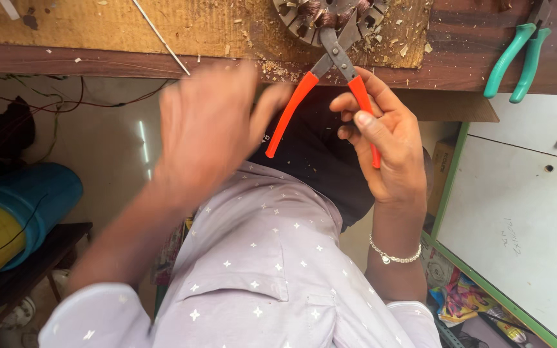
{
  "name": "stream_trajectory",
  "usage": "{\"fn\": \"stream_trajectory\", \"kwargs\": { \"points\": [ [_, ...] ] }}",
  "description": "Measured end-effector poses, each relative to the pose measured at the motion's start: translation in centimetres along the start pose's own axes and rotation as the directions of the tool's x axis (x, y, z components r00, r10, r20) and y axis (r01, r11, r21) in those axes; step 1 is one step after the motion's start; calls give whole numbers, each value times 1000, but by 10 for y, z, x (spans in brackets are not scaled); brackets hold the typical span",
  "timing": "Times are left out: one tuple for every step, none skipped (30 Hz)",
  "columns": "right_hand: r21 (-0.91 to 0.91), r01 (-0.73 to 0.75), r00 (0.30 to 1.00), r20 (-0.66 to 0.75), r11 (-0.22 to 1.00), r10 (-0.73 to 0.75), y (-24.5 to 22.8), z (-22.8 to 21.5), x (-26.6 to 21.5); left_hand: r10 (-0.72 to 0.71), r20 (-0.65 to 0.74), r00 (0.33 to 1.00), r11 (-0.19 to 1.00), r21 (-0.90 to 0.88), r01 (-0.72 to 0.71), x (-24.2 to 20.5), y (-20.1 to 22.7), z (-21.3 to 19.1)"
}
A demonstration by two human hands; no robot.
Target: The person uses pliers to trim copper wire from a circular motor stator component. They rotate the stator to access different slots and repeatedly cut protruding wire ends, leaving trimmed pieces on the workbench.
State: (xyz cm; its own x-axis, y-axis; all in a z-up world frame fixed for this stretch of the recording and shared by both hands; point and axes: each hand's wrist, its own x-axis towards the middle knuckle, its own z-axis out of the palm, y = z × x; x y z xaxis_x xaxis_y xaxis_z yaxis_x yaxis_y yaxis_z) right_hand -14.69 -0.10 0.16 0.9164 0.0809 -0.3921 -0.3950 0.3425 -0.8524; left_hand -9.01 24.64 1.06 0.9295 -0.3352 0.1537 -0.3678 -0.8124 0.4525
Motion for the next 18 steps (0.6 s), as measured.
{"fn": "stream_trajectory", "kwargs": {
  "points": [
    [-65, 5, 1000, -2, 998, -5, 0, 0, -1, -76, 219, 973, 997, 6, 76, -18, 1, 10],
    [-83, 14, 999, -34, 996, -17, 1, 1, -1, -58, 249, 967, 984, -148, 97, -35, 5, 20],
    [-101, 24, 997, -65, 995, -31, 4, 3, 0, -34, 274, 961, 947, -298, 118, -46, 9, 28],
    [-120, 28, 995, -95, 992, -40, 8, 6, 0, -50, 281, 959, 939, -315, 141, -55, 12, 35],
    [-99, 43, 991, -119, 994, -55, 12, 10, 0, -66, 287, 956, 929, -332, 164, -61, 17, 40],
    [-74, 66, 987, -143, 995, -76, 18, 15, 1, -77, 291, 954, 921, -345, 179, -63, 20, 43],
    [-50, 89, 981, -167, 995, -96, 23, 19, 1, -71, 280, 957, 928, -333, 166, -64, 24, 45],
    [17, 77, 983, -167, 997, -73, 27, 22, 1, -63, 271, 960, 934, -322, 153, -65, 28, 46],
    [84, 65, 985, -165, 994, -50, 29, 24, 0, -56, 263, 963, 940, -311, 140, -66, 33, 47],
    [153, 59, 987, -157, 986, -34, 30, 25, 2, -32, 291, 956, 947, -296, 122, -64, 35, 46],
    [197, -47, 996, -68, 979, 61, 28, 24, 5, -9, 319, 948, 954, -280, 104, -61, 36, 47],
    [232, -159, 987, 24, 960, 158, 27, 23, 6, 12, 352, 936, 960, -265, 87, -61, 37, 46],
    [255, -272, 961, 117, 928, 249, 25, 20, 10, 36, 336, 941, 976, -213, 38, -60, 38, 45],
    [232, -345, 934, 180, 909, 309, 23, 17, 13, 64, 323, 944, 987, -160, -12, -56, 38, 43],
    [203, -416, 899, 241, 886, 366, 23, 14, 16, 92, 310, 946, 992, -105, -62, -52, 37, 39],
    [173, -490, 853, 296, 854, 430, 24, 11, 17, 132, 306, 943, 989, -98, -106, -49, 36, 32],
    [235, -511, 842, 328, 827, 427, 28, 9, 15, 171, 302, 938, 984, -92, -150, -45, 34, 21],
    [288, -529, 833, 358, 798, 422, 29, 8, 16, 211, 290, 934, 977, -88, -194, -36, 33, 9]
  ]
}}
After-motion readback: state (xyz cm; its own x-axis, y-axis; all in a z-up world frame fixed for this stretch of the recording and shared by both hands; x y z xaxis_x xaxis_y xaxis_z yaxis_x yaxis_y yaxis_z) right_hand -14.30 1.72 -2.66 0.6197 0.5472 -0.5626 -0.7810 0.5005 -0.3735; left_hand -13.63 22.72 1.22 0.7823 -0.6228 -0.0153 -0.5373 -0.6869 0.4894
